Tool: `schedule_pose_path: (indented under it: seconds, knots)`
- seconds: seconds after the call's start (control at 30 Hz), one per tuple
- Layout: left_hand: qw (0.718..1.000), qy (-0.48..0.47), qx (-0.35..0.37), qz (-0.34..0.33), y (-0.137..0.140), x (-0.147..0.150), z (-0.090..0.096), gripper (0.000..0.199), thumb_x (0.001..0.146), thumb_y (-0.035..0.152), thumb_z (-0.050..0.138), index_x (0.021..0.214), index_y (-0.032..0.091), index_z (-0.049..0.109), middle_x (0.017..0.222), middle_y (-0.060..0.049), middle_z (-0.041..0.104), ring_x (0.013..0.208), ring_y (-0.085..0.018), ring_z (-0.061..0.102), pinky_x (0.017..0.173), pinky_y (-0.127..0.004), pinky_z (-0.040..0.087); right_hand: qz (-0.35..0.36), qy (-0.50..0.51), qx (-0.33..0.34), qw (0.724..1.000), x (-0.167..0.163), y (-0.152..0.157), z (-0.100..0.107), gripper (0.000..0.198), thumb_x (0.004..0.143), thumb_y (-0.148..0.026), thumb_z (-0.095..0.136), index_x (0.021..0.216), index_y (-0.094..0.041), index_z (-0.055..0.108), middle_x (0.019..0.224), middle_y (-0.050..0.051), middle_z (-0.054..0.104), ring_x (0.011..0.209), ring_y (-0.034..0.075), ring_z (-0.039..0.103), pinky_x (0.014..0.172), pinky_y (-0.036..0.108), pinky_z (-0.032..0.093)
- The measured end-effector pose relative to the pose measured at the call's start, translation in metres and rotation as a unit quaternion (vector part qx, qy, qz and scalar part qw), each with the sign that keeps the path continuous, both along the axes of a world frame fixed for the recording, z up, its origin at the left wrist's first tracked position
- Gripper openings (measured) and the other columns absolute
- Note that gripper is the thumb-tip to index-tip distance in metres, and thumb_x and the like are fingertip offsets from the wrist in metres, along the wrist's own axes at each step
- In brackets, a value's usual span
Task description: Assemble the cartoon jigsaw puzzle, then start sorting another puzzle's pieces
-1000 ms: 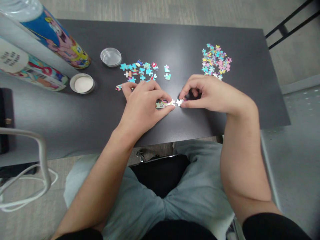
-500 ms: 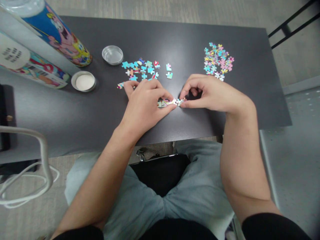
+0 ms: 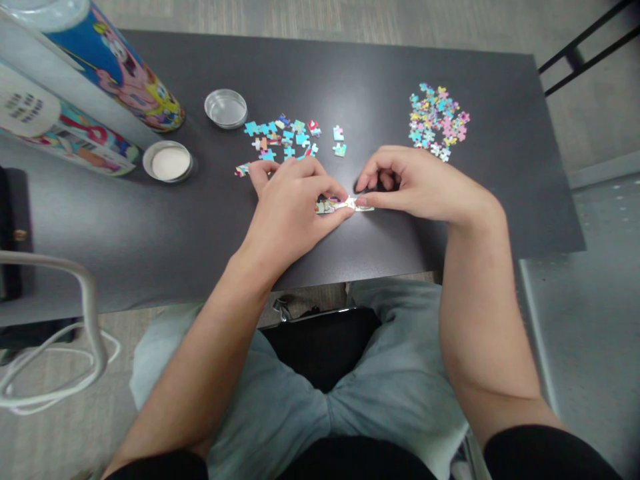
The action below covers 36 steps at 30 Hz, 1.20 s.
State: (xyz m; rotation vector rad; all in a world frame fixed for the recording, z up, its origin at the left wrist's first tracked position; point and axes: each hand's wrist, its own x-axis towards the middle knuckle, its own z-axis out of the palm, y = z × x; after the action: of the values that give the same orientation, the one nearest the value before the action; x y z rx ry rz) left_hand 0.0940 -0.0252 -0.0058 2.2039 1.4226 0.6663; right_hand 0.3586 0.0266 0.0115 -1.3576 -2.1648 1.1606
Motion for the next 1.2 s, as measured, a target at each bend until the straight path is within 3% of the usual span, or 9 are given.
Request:
schedule_pose_path:
  seconds: [0.17,0.3,0.5,0.6,0.7,0.83,1.0,1.2]
  knots:
    - [1.000,0.007,-0.001,-0.001,-0.001,0.001,-0.001,0.002,0.112,0.039,0.093,0.111,0.038,0.095,0.122,-0.005,0.088,0.132,-0.042,0.076,0.123,-0.070,0.041,-0.016,0.001,-0.014,1.000,-0.001,0.001,-0.001,0.040,0.083,-0.060,0.114,0.094,-0.032,0.088,0.090,0.002,0.076,0.088,0.025,0.064,0.077,0.043,0.051]
    - [1.000,0.000,0.003,0.013,0.001,-0.008,0.007,0.007,0.116,0.042,0.088,0.116,0.038,0.093,0.124,-0.005,0.087,0.126,-0.039,0.077,0.125,-0.069,0.039,-0.023,0.015,-0.022,0.999,0.000,0.001,-0.001,0.041,0.088,-0.067,0.109,0.096,-0.033,0.087,0.086,0.001,0.076,0.083,0.024,0.062,0.073,0.042,0.051]
    - [0.991,0.012,0.029,0.126,0.011,-0.055,0.027,0.019,0.126,0.045,0.072,0.121,0.033,0.087,0.125,0.000,0.084,0.121,-0.032,0.074,0.129,-0.064,0.034,-0.022,0.035,-0.014,0.999,0.003,0.005,-0.007,0.054,0.083,-0.079,0.110,0.100,-0.031,0.089,0.085,0.001,0.076,0.079,0.023,0.062,0.069,0.041,0.050]
    - [0.985,0.017,0.032,0.167,0.013,-0.081,0.030,0.017,0.124,0.039,0.073,0.123,0.028,0.086,0.128,0.001,0.083,0.117,-0.029,0.071,0.130,-0.064,0.032,-0.027,0.052,-0.024,0.998,0.001,0.006,-0.006,0.056,0.088,-0.082,0.105,0.100,-0.030,0.088,0.082,0.001,0.076,0.076,0.022,0.064,0.066,0.041,0.049]
    - [0.982,0.030,0.034,0.184,0.013,-0.099,0.027,0.015,0.120,0.033,0.075,0.124,0.028,0.089,0.128,-0.001,0.084,0.118,-0.030,0.072,0.129,-0.067,0.032,-0.038,0.062,-0.014,0.997,-0.006,0.005,-0.006,0.048,0.099,-0.075,0.099,0.101,-0.029,0.087,0.081,0.001,0.074,0.073,0.022,0.062,0.065,0.040,0.047]
    - [0.983,0.029,0.048,0.176,0.013,-0.111,0.015,0.012,0.116,0.032,0.081,0.121,0.034,0.091,0.125,-0.005,0.086,0.123,-0.036,0.075,0.125,-0.072,0.033,-0.064,0.045,0.060,0.995,-0.021,0.007,-0.008,0.034,0.105,-0.061,0.094,0.105,-0.029,0.085,0.083,0.001,0.072,0.072,0.021,0.058,0.069,0.041,0.046]
    - [0.984,0.030,0.046,0.167,0.013,-0.111,0.003,0.010,0.113,0.032,0.086,0.118,0.036,0.093,0.129,-0.008,0.086,0.133,-0.042,0.074,0.125,-0.075,0.034,-0.077,0.027,0.145,0.986,-0.043,0.014,-0.014,0.022,0.106,-0.050,0.089,0.106,-0.028,0.084,0.094,0.004,0.075,0.079,0.024,0.060,0.078,0.044,0.050]
    - [0.982,0.032,0.039,0.182,0.011,-0.108,-0.001,0.012,0.115,0.033,0.083,0.111,0.034,0.094,0.126,-0.010,0.086,0.133,-0.045,0.070,0.126,-0.078,0.031,-0.115,0.023,0.189,0.975,-0.060,0.020,-0.022,0.012,0.104,-0.040,0.086,0.102,-0.029,0.082,0.094,0.005,0.074,0.079,0.024,0.058,0.081,0.043,0.050]
